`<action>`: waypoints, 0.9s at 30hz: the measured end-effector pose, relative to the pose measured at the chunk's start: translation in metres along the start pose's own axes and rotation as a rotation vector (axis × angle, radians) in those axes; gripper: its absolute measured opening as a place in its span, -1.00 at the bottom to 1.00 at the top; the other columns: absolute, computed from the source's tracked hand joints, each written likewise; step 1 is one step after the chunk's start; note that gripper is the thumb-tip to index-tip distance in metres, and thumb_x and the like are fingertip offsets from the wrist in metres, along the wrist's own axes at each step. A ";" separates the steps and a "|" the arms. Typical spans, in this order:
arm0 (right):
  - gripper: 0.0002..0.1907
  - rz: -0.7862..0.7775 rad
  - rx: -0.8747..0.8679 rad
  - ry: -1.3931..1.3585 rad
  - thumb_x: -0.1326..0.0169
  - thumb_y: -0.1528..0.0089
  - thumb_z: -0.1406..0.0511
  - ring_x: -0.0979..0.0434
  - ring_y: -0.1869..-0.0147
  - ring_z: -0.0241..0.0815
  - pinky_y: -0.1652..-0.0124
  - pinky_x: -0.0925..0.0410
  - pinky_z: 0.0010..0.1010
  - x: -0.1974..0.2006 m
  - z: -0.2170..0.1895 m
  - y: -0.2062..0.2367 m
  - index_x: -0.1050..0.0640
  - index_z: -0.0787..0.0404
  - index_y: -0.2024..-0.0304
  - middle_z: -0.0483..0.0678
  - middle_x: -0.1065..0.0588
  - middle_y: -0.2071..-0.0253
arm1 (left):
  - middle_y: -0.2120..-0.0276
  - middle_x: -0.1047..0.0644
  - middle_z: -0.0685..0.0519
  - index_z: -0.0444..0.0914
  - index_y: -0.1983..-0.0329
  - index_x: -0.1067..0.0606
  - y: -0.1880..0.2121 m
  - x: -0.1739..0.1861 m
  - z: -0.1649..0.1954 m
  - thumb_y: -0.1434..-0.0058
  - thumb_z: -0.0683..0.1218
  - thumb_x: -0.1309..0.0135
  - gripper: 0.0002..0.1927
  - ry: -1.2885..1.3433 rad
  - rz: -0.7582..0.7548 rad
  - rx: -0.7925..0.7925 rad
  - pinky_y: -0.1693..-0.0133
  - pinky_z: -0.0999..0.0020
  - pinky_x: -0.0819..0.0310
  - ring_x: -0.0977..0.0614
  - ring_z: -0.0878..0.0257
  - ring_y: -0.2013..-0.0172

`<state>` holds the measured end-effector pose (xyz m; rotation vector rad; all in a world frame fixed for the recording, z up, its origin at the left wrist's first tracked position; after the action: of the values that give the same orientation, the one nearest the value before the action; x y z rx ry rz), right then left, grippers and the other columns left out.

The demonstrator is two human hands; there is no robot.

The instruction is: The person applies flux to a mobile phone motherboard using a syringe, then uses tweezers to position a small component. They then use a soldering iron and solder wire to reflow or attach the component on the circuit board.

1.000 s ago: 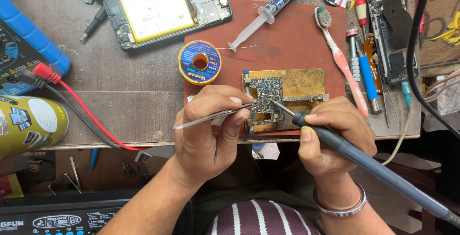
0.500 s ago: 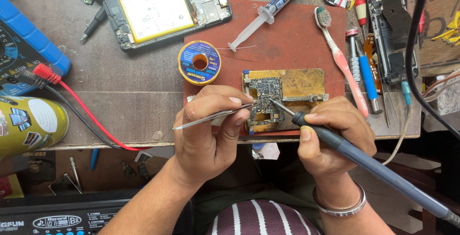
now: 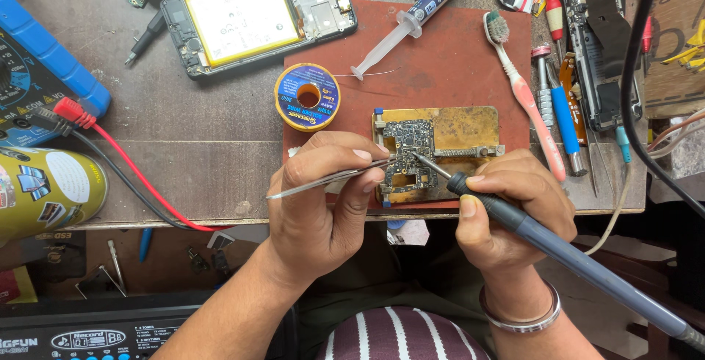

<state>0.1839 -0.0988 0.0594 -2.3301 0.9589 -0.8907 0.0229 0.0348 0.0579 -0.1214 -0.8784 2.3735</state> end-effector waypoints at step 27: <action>-0.84 0.012 0.001 -0.033 -0.17 -0.20 0.34 -0.53 0.34 -0.19 0.28 -0.38 -0.49 0.000 -0.001 -0.002 -0.49 0.31 0.23 -0.02 -0.49 0.35 | 0.11 -0.57 -0.06 -0.25 -0.11 -0.24 0.001 0.000 -0.001 -0.52 -0.22 -0.08 -0.74 0.010 -0.003 0.018 0.20 0.46 -0.71 -0.70 0.21 0.15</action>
<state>0.1843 -0.0975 0.0610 -2.3284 0.9578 -0.8457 0.0229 0.0350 0.0566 -0.1249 -0.8513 2.3750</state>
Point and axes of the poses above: each hand's wrist, its own y-axis away from the middle knuckle, its own x-axis out of the back of the hand, z = x × y, the point moved 8 cm from there along -y, towards the middle knuckle
